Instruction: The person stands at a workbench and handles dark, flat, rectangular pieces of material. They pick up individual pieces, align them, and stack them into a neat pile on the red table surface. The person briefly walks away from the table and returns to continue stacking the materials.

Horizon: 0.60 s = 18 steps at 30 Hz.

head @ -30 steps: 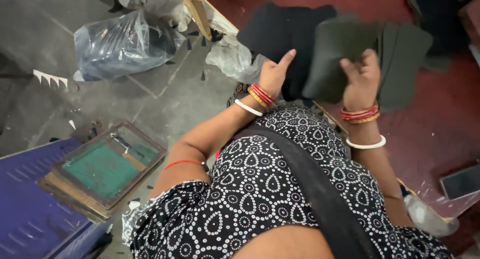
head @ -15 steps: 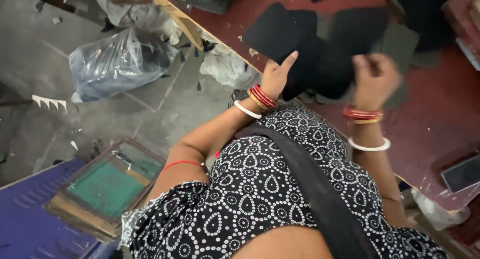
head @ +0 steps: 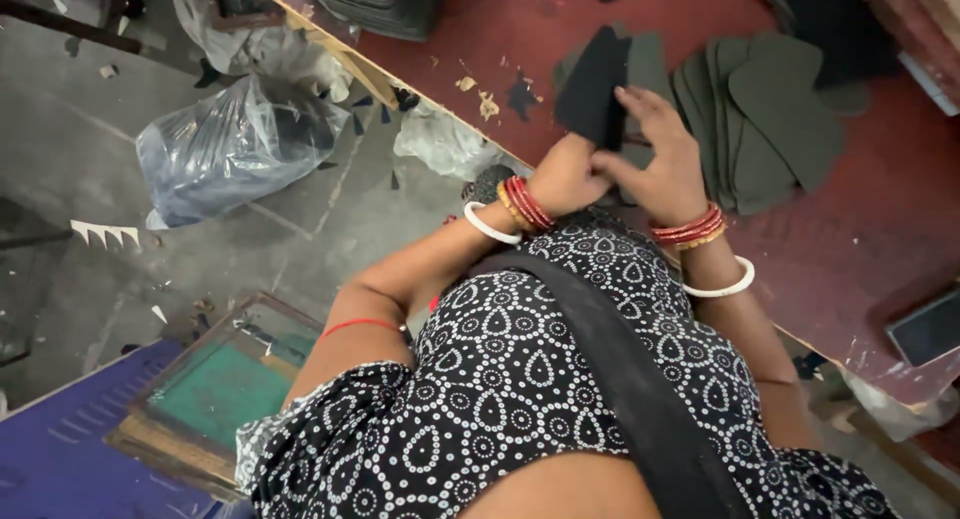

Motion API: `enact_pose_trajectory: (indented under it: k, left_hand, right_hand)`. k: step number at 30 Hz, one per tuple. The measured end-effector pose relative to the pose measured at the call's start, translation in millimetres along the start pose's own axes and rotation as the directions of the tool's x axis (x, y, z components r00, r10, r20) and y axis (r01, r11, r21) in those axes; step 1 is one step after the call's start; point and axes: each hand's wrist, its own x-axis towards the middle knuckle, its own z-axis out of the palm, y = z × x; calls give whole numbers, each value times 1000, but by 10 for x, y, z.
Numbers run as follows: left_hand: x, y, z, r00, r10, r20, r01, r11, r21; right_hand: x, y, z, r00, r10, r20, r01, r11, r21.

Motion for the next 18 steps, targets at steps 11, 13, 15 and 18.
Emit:
enact_pose_trajectory:
  k: [11, 13, 15, 18]
  left_hand:
    - [-173, -763, -15, 893, -69, -445, -269, 711, -650]
    - [-228, -1201, -37, 847, -238, -476, -259, 598, -758]
    - [-338, -1191, -166, 829, -244, -503, -307, 554, -774]
    - [-437, -1068, -350, 800, -273, -534, -357, 499, -790]
  right_hand:
    - [-196, 811, -42, 820, 566, -82, -225, 450, 864]
    - [-158, 823, -20, 871, 482, -94, -151, 446, 882]
    - [-169, 884, 58, 858, 508, -73, -181, 432, 883]
    - [-161, 948, 106, 849, 528, -24, -234, 417, 878]
